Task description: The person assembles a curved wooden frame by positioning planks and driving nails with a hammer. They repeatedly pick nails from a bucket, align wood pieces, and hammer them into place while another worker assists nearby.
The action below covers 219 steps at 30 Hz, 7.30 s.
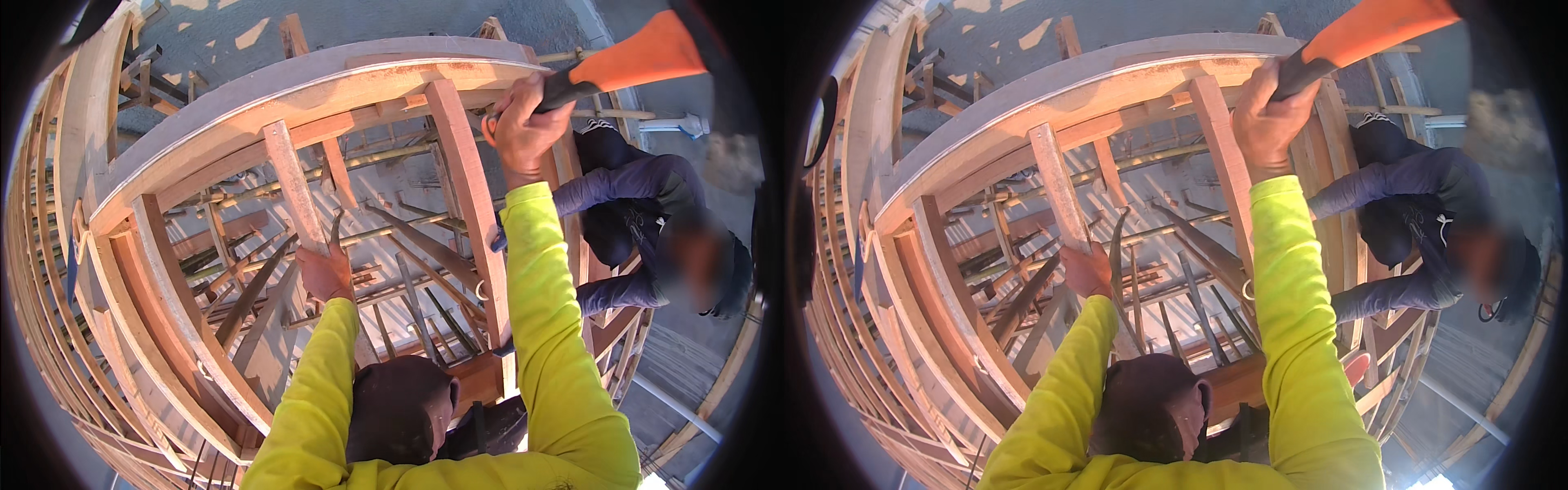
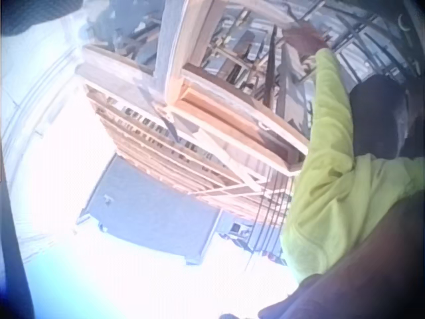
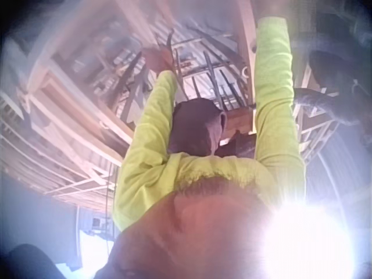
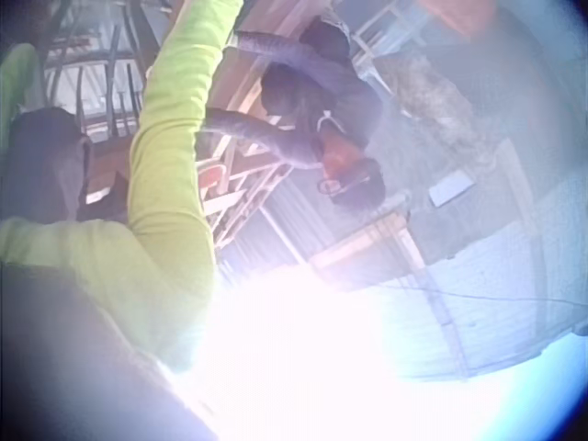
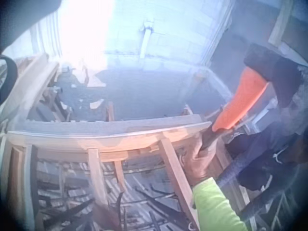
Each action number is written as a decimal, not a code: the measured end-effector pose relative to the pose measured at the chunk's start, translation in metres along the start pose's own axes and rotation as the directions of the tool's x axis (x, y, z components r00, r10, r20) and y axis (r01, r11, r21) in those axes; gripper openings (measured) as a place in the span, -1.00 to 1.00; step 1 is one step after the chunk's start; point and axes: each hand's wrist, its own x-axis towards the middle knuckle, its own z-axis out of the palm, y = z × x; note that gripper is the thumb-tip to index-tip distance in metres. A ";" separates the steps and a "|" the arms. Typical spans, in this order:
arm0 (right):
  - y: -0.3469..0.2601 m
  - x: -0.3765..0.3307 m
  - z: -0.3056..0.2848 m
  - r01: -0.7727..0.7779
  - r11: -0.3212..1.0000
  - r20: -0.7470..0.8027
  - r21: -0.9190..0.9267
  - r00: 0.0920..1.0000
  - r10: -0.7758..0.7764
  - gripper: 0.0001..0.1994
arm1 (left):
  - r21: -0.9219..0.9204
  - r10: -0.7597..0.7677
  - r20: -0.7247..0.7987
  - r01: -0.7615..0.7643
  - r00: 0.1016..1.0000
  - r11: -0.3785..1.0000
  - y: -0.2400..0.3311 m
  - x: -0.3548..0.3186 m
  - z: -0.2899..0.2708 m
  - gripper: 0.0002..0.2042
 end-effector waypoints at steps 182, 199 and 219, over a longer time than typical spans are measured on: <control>-0.371 -0.377 -0.474 -0.837 0.266 0.210 -0.478 0.186 0.960 -0.65 | -0.814 0.657 0.581 0.328 0.480 0.480 0.063 -0.250 0.174 -0.19; -0.378 -0.404 -0.485 -0.962 0.167 -0.313 -0.216 0.230 0.921 -0.90 | -0.601 0.493 0.781 0.242 0.384 0.762 0.084 -0.226 0.178 -0.38; -0.364 -0.452 -0.484 -0.960 -0.243 -0.228 -0.137 -0.208 0.951 -0.85 | -0.644 0.464 0.736 0.300 0.492 0.703 0.078 -0.208 0.206 -0.29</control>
